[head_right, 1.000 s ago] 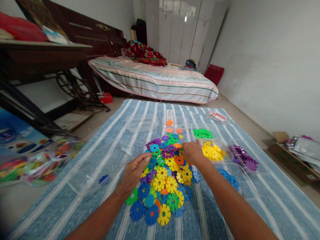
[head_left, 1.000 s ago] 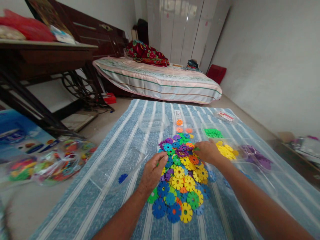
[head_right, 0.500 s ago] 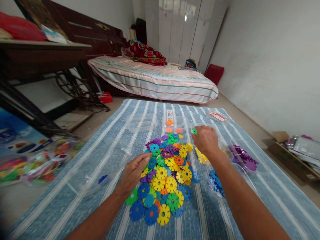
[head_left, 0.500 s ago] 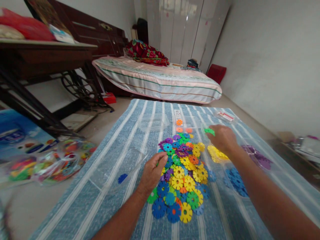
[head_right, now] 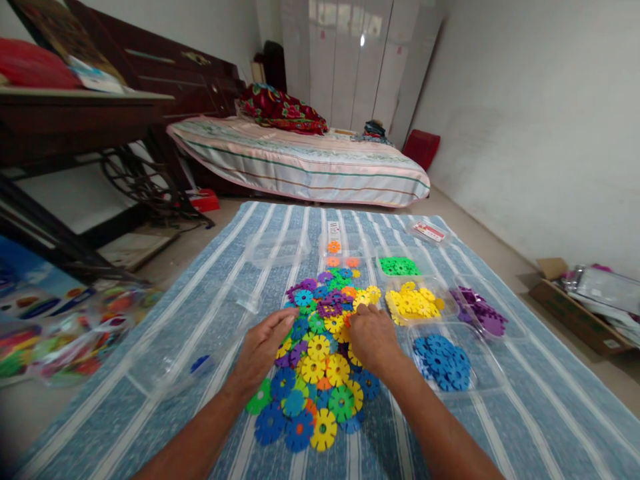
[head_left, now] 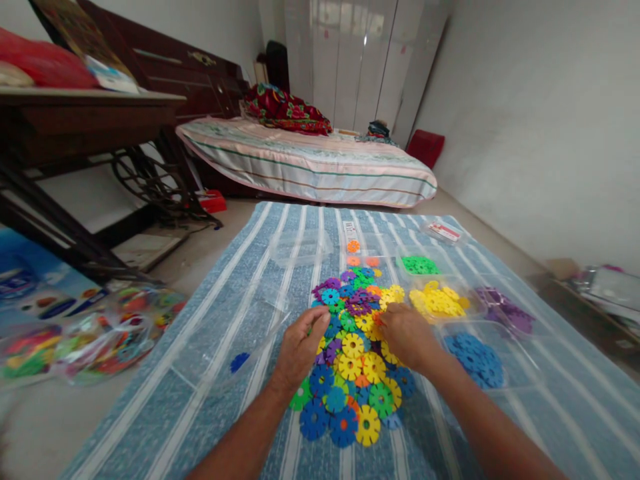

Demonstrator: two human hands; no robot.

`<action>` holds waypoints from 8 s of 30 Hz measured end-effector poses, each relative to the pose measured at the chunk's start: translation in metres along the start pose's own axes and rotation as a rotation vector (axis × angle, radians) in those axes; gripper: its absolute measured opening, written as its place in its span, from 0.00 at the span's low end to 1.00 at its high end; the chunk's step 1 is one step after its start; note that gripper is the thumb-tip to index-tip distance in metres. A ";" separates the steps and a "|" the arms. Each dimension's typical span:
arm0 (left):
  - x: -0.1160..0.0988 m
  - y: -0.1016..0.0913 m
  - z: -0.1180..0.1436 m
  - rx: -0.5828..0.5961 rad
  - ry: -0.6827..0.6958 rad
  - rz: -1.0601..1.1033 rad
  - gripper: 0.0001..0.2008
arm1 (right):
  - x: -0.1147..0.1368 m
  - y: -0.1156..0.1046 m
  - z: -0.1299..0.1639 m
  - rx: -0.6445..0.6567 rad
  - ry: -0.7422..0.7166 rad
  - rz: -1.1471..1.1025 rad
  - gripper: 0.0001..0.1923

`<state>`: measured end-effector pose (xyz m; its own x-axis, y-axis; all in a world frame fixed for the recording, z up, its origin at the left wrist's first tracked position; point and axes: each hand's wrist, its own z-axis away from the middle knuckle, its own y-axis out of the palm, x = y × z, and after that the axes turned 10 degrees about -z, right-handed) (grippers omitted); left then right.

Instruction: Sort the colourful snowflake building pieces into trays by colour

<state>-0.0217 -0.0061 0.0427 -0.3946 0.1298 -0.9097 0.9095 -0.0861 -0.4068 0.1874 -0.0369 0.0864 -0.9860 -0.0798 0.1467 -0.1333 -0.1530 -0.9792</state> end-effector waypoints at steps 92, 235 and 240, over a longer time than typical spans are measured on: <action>0.004 0.001 0.000 -0.004 0.043 0.010 0.18 | -0.010 0.046 0.031 -0.421 -0.173 -0.431 0.04; 0.001 0.003 0.003 0.012 0.040 -0.002 0.16 | 0.022 0.031 0.042 -0.739 -0.416 -0.365 0.06; -0.001 0.002 0.003 0.024 0.038 0.003 0.16 | 0.058 0.045 0.043 -0.508 -0.421 -0.341 0.07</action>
<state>-0.0197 -0.0095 0.0429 -0.3858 0.1664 -0.9075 0.9073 -0.1101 -0.4059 0.1286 -0.0906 0.0572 -0.7734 -0.4958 0.3950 -0.5556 0.2301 -0.7989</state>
